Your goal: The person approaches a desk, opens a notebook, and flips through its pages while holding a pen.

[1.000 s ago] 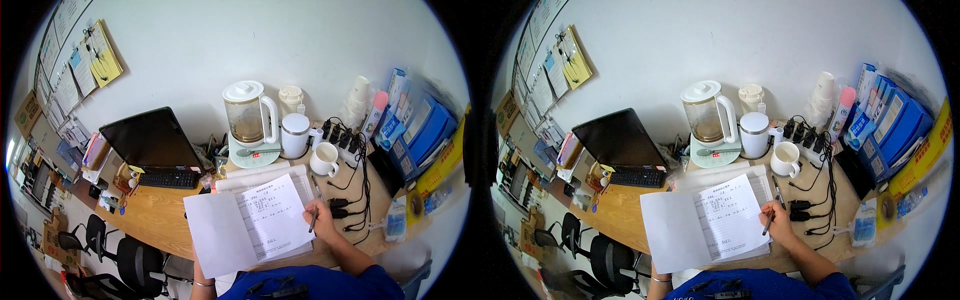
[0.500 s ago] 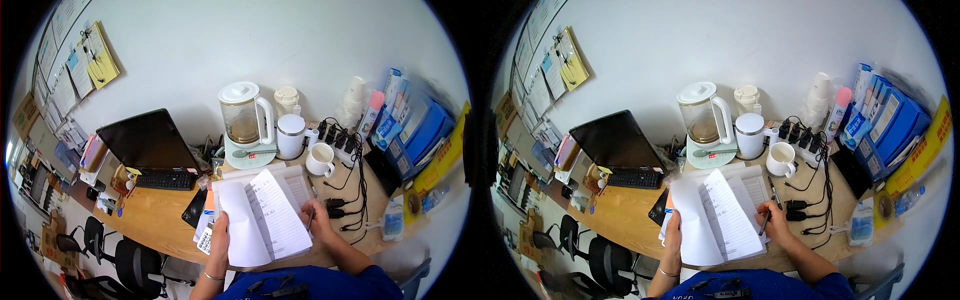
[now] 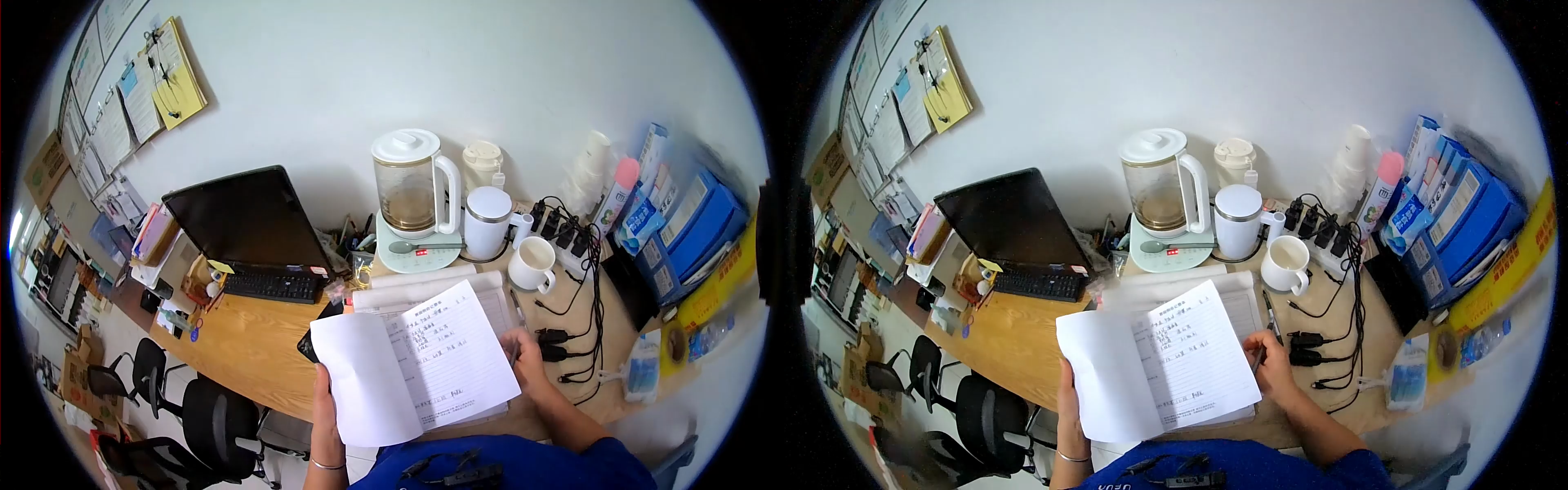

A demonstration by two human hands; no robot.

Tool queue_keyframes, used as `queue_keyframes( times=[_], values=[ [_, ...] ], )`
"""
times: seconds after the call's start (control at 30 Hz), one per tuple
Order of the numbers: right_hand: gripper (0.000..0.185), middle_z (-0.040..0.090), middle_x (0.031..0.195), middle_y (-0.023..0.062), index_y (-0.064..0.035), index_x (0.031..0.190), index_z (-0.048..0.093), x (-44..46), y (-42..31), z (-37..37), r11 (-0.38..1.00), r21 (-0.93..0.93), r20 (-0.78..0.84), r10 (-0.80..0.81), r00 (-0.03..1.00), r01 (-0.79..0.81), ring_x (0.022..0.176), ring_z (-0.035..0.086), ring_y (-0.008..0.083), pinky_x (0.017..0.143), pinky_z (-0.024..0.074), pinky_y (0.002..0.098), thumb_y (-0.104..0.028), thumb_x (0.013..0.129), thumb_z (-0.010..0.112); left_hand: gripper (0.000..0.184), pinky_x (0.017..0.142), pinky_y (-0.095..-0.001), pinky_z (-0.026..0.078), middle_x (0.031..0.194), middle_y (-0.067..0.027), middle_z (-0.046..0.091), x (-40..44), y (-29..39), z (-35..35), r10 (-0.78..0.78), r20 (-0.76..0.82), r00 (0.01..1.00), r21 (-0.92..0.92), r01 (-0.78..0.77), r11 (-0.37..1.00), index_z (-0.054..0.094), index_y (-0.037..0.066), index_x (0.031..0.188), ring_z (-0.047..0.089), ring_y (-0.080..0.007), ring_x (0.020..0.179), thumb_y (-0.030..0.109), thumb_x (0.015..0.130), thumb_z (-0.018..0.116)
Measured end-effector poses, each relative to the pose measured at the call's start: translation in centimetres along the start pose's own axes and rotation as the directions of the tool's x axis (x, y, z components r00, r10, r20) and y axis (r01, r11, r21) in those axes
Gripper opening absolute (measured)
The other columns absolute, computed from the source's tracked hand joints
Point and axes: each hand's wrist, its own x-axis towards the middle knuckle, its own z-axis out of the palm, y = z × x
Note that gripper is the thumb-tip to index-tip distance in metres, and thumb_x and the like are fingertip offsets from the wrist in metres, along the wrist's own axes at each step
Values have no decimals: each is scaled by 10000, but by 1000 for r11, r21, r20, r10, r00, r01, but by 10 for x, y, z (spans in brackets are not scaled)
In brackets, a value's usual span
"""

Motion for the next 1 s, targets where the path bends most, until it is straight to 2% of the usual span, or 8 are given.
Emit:
queue_keyframes(
  times=[0.37,0.43,0.53,0.6,0.63,0.73,0.83,1.0],
  values=[
    [211,595,810,64,-15,945,508,0,-3,-2,1000,-11,12,-17,1000,17,706,554,116,631,462,253,-92,818,657,650,870,-384,495,1234,-152,524,-4,-1,-3,-14,19,1000,-66,15,998,381,48,1328,567,-269,1058,549,914,364],
    [211,596,813,68,-13,946,508,0,-1,-2,1000,-16,10,-21,1000,21,705,555,121,630,463,254,-89,816,657,667,886,-405,487,1246,-150,518,-5,0,-1,-65,55,996,-190,74,979,375,53,1334,560,-277,1073,559,899,391],
    [175,589,779,32,-31,918,513,0,-2,-2,996,-46,-11,-80,997,79,689,548,78,609,449,220,-91,826,649,683,892,-413,484,1255,-149,512,-8,0,0,-79,67,995,-189,91,978,369,59,1340,554,-282,1082,567,886,413],
    [207,598,813,82,-11,944,511,0,-6,-3,998,-52,10,-27,1000,27,709,565,140,634,467,264,-60,802,655,684,892,-412,484,1254,-147,514,-11,0,3,-90,81,993,-218,106,970,371,62,1341,553,-283,1084,569,885,416],
    [207,598,813,82,-11,944,511,0,-6,-3,998,-52,11,-22,1000,23,709,565,140,634,467,264,-60,802,655,684,892,-410,484,1252,-144,516,-11,0,5,-101,95,990,-247,122,961,372,64,1341,551,-283,1086,571,883,419],
    [203,598,809,81,-12,944,512,-1,-7,-2,997,-67,0,-35,999,35,714,567,138,637,466,264,-52,802,653,671,891,-405,485,1253,-140,516,-12,1,7,-81,42,996,-158,86,984,382,67,1337,548,-277,1089,565,888,415],
    [187,596,807,79,-12,938,511,-1,-6,0,999,-39,-23,-2,1000,1,713,563,135,642,464,261,-42,808,641,659,848,-393,503,1214,-140,538,-8,-2,4,-96,-16,995,-215,90,972,393,75,1327,570,-273,1040,580,906,347],
    [140,584,781,54,-20,924,508,0,-9,0,997,-18,-7,-72,997,72,682,536,103,608,444,238,-35,832,613,634,838,-380,507,1202,-130,549,-6,-3,-4,-84,-24,996,-178,78,981,418,77,1310,575,-256,1030,565,909,363]
  ],
)
